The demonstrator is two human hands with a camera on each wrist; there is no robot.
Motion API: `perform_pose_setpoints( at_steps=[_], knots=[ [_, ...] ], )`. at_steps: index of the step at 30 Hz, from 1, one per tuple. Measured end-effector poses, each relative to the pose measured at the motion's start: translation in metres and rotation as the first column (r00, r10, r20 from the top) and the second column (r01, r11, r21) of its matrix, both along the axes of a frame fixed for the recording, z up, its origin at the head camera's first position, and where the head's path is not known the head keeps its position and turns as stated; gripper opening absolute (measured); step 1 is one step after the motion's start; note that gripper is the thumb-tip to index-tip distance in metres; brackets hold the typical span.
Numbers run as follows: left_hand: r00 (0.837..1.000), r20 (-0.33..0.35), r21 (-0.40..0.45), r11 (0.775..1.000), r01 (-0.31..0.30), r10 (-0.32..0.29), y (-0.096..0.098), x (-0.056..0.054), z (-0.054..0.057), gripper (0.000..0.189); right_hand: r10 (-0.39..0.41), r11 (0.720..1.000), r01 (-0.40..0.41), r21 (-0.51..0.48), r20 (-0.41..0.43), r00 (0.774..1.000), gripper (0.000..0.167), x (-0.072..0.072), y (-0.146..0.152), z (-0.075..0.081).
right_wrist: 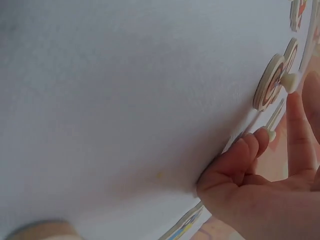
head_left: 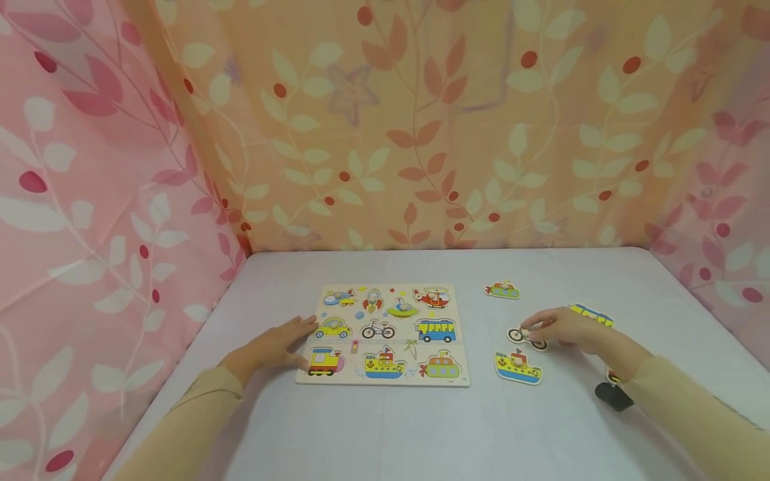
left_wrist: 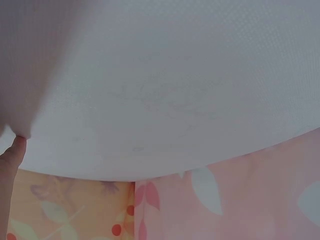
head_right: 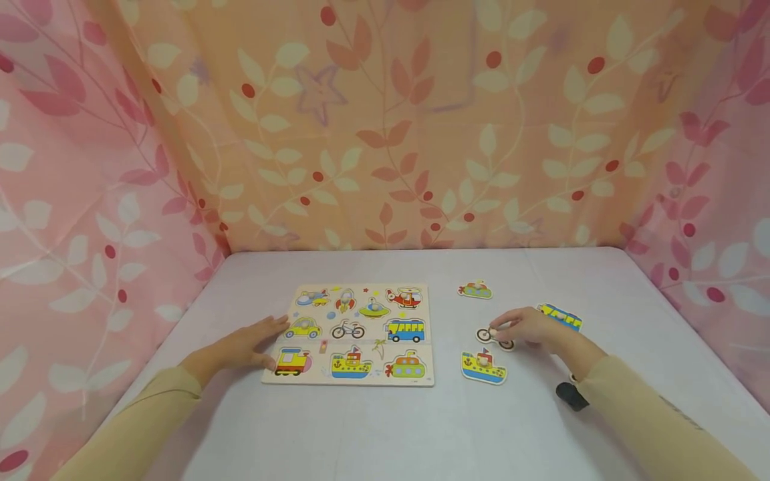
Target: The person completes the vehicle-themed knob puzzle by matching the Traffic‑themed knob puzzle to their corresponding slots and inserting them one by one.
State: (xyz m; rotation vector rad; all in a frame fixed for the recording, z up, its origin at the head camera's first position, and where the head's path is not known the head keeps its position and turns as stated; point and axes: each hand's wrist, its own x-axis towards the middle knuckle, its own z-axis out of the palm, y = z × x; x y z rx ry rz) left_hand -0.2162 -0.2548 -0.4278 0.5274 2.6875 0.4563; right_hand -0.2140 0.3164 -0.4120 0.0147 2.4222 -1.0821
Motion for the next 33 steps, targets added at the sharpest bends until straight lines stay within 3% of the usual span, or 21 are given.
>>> perform_pose_setpoints(
  at_steps=[11, 20, 33],
  knots=[
    [0.998, -0.034, 0.002, 0.999, 0.047, -0.047, -0.004, 0.001, 0.0, 0.094, -0.04, 0.998, 0.041, 0.055, -0.019, 0.999, 0.036, -0.006, -0.007, -0.006],
    [0.999, -0.015, 0.008, 0.999, 0.034, -0.034, -0.003, 0.0, -0.002, 0.095, -0.107, 0.987, 0.109, 0.114, -0.023, 0.994, 0.028, -0.008, -0.012, -0.011],
    [0.999, -0.02, 0.013, 0.999, 0.036, -0.036, -0.001, 0.001, 0.002, 0.094, -0.158, 0.985, 0.16, 0.067, -0.029, 0.987, 0.024, -0.003, -0.018, -0.006]
  ],
)
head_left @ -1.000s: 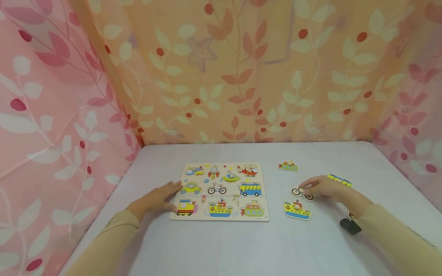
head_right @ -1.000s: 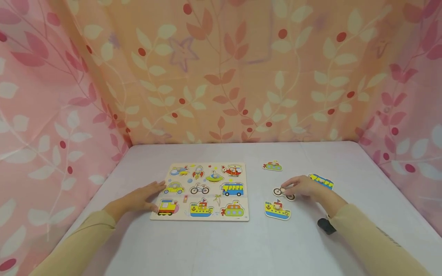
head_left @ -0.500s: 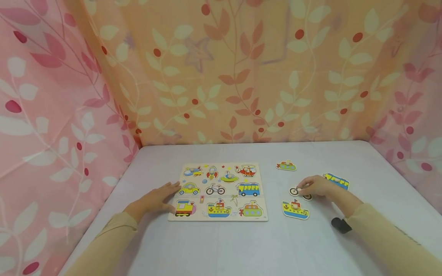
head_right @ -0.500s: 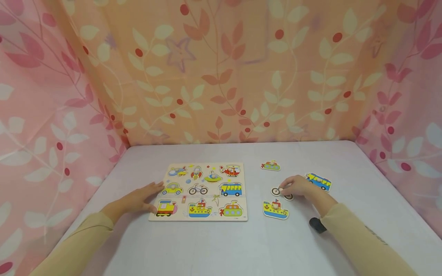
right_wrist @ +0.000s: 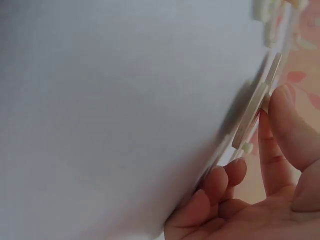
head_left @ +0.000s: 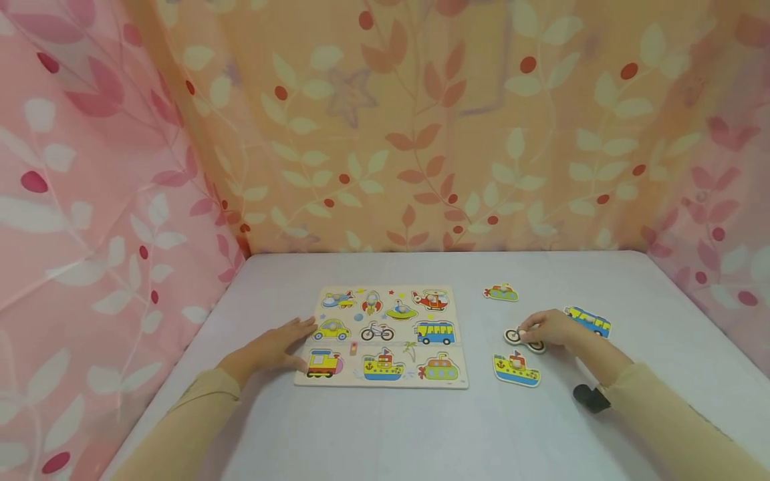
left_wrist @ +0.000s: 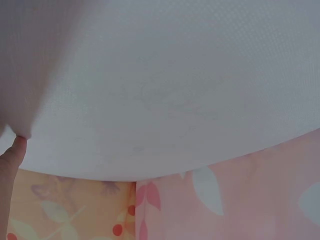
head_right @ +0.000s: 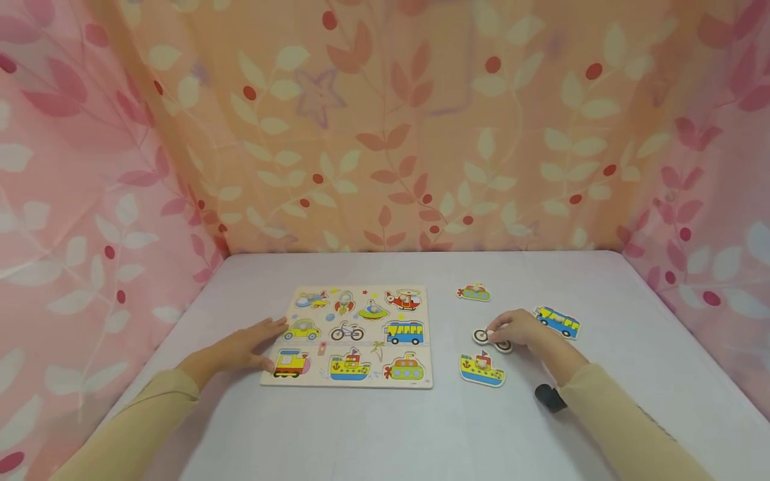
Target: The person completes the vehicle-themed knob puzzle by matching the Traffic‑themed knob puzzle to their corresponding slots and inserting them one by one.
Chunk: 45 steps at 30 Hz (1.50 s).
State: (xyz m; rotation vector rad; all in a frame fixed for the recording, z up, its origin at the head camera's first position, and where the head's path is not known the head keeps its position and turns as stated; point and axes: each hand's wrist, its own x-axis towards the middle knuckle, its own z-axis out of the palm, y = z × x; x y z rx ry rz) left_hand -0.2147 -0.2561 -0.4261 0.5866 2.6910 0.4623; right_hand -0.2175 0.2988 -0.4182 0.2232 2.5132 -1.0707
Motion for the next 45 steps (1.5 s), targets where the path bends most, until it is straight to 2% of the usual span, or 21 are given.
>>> perform_pose_setpoints(
  at_steps=[8, 12, 19, 31, 45],
  knots=[
    [1.0, -0.001, -0.009, 1.0, 0.004, -0.004, 0.002, -0.004, -0.005, 0.093, -0.048, 0.996, 0.05, -0.071, 0.019, 0.999, 0.027, 0.005, -0.001, 0.009],
    [1.0, -0.009, -0.008, 1.0, 0.014, -0.014, 0.001, -0.003, -0.004, 0.093, -0.011, 0.993, 0.01, -0.114, -0.01, 1.0, 0.03, 0.002, -0.007, 0.013],
    [1.0, -0.007, -0.01, 1.0, 0.015, -0.015, 0.001, -0.001, 0.0, 0.092, 0.034, 0.995, -0.035, -0.092, -0.007, 0.999, 0.034, -0.001, -0.029, 0.023],
    [1.0, -0.005, -0.025, 0.999, 0.021, -0.021, 0.001, -0.003, -0.004, 0.091, 0.097, 0.99, -0.101, -0.096, -0.048, 0.994, 0.027, -0.011, -0.064, 0.025],
    [1.0, 0.014, -0.03, 0.999, -0.014, 0.014, 0.0, -0.002, -0.003, 0.093, 0.112, 0.988, -0.117, -0.105, -0.053, 0.992, 0.026, -0.019, -0.104, 0.028]
  ],
)
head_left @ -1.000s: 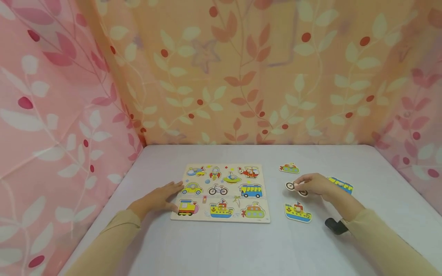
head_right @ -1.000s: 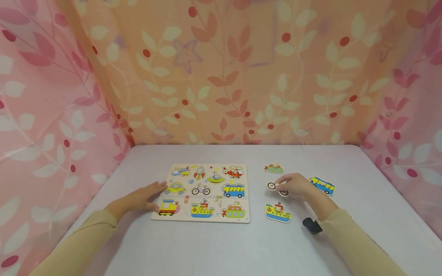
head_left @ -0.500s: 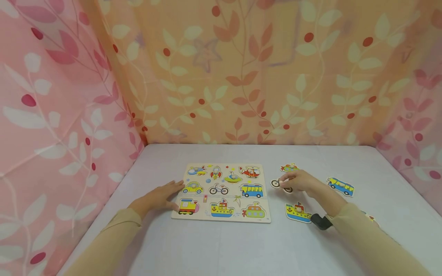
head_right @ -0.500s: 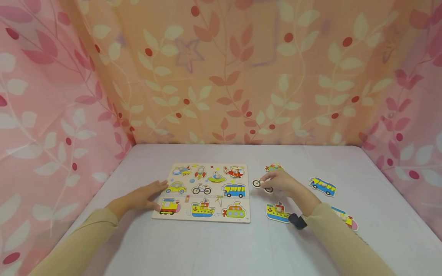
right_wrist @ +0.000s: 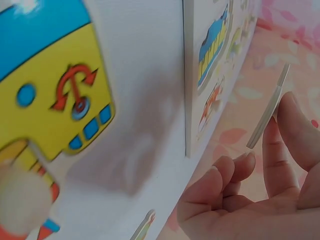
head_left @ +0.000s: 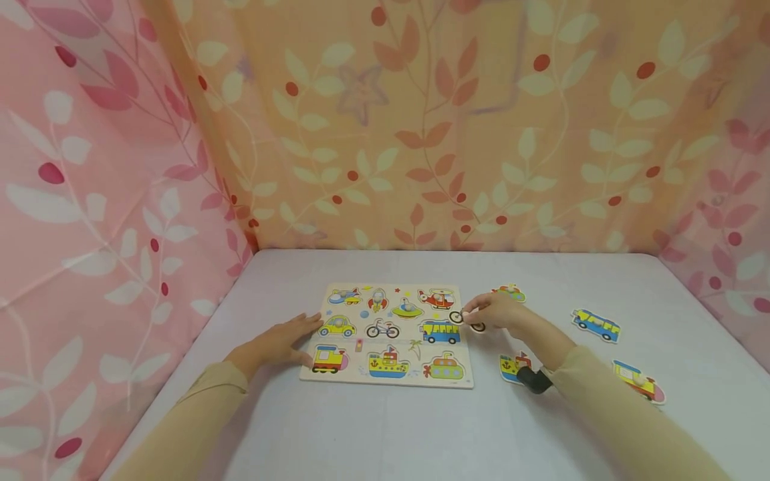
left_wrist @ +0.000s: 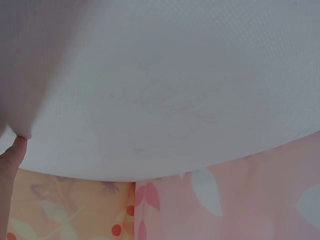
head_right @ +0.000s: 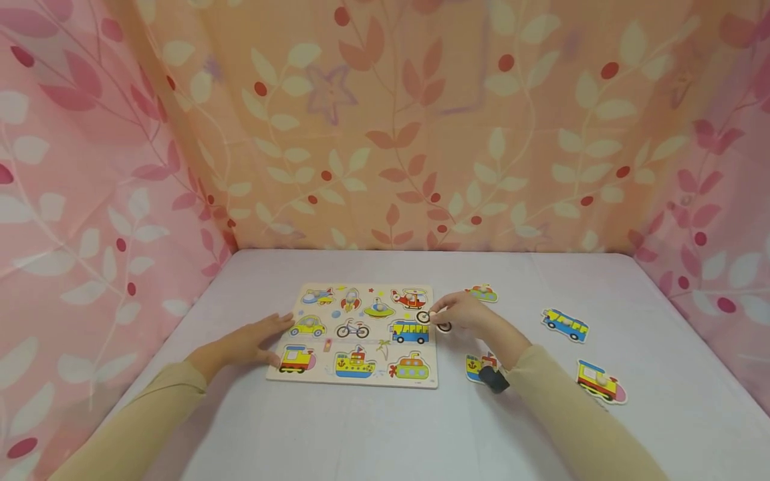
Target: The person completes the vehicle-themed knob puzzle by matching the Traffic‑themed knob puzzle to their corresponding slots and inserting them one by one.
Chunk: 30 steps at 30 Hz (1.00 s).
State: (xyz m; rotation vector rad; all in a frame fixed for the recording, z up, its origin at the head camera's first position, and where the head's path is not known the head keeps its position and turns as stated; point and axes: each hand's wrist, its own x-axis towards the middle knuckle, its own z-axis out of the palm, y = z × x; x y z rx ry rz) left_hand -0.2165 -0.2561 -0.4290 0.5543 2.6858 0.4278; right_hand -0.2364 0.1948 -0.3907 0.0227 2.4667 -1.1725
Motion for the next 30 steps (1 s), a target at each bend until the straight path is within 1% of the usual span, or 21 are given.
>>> perform_pose_setpoints(
  at_steps=[7, 13, 21, 23, 27, 30],
  knots=[
    [1.0, 0.006, 0.006, 1.0, -0.005, 0.005, 0.002, 0.002, 0.005, 0.092, 0.007, 1.0, -0.007, -0.024, -0.005, 1.0, 0.023, -0.001, -0.017, 0.002],
    [1.0, 0.01, 0.001, 1.0, -0.011, 0.011, 0.002, 0.002, 0.005, 0.093, 0.019, 0.998, -0.02, -0.057, -0.016, 1.0, 0.022, -0.001, -0.031, 0.003],
    [1.0, 0.006, -0.004, 1.0, 0.0, 0.0, 0.002, 0.002, 0.005, 0.092, 0.012, 0.992, -0.015, -0.125, -0.021, 1.0, 0.017, -0.005, -0.047, -0.005],
    [1.0, 0.004, 0.002, 1.0, 0.005, -0.005, 0.003, 0.002, 0.005, 0.092, 0.018, 0.99, -0.022, -0.143, -0.028, 0.999, 0.017, -0.005, -0.051, -0.006],
    [1.0, 0.01, 0.013, 1.0, -0.003, 0.003, 0.003, 0.002, 0.005, 0.092, 0.023, 0.986, -0.031, -0.162, -0.051, 0.998, 0.016, -0.005, -0.059, -0.008],
    [1.0, 0.008, 0.007, 1.0, -0.001, 0.001, 0.003, 0.001, 0.004, 0.093, 0.024, 0.985, -0.037, -0.167, -0.077, 0.997, 0.015, -0.006, -0.068, -0.008]
  ],
)
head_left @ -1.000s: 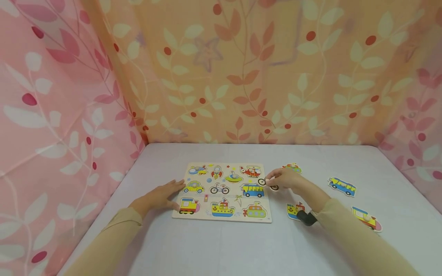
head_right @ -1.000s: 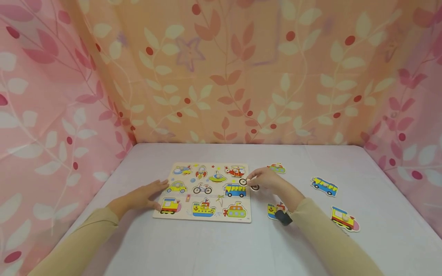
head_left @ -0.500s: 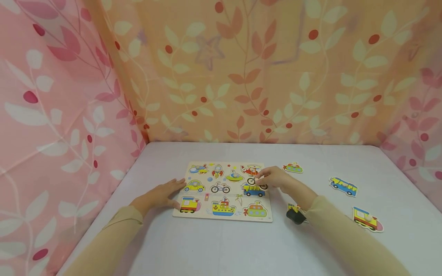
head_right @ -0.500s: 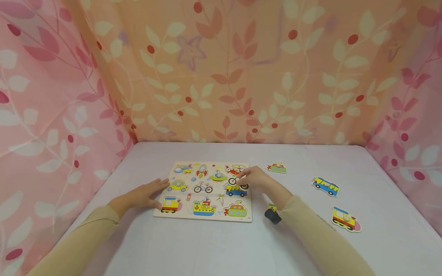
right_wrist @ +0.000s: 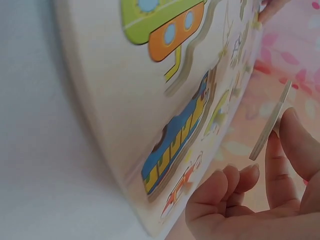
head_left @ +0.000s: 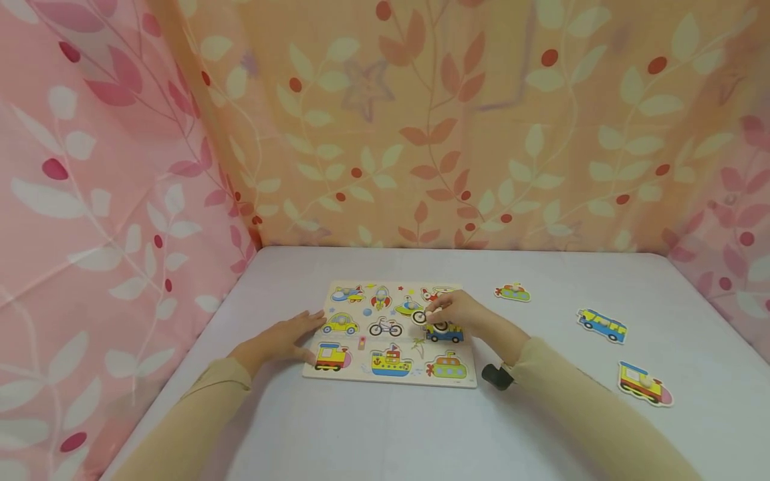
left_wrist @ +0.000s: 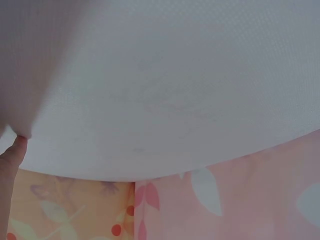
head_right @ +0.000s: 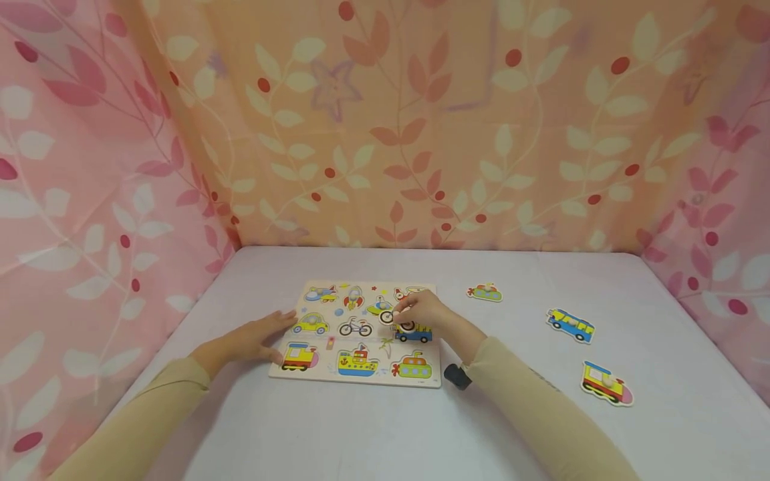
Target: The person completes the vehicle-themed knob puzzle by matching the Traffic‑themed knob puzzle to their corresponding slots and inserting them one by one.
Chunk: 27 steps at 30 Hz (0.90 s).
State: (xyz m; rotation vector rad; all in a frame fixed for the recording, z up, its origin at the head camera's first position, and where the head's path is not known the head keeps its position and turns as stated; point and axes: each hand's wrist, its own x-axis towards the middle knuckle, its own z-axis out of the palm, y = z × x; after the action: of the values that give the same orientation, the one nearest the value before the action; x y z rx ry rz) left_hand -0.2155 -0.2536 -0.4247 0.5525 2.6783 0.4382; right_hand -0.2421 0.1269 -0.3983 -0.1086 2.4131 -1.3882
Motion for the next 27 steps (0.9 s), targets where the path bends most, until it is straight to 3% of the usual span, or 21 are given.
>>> perform_pose_setpoints(
  at_steps=[7, 15, 27],
  knots=[
    [1.0, -0.008, 0.0, 1.0, 0.012, -0.012, -0.002, 0.0, 0.0, 0.093, 0.007, 1.0, -0.007, 0.007, -0.024, 1.0, 0.014, -0.001, -0.016, -0.002],
    [1.0, 0.007, -0.009, 1.0, -0.017, 0.017, 0.001, 0.001, 0.002, 0.093, 0.005, 1.0, -0.005, 0.027, -0.021, 1.0, 0.014, -0.002, -0.033, -0.005],
    [1.0, -0.008, -0.002, 1.0, 0.005, -0.006, 0.001, 0.001, 0.001, 0.092, 0.01, 0.997, -0.008, 0.071, -0.033, 0.999, 0.013, -0.006, -0.06, -0.013]
  ],
)
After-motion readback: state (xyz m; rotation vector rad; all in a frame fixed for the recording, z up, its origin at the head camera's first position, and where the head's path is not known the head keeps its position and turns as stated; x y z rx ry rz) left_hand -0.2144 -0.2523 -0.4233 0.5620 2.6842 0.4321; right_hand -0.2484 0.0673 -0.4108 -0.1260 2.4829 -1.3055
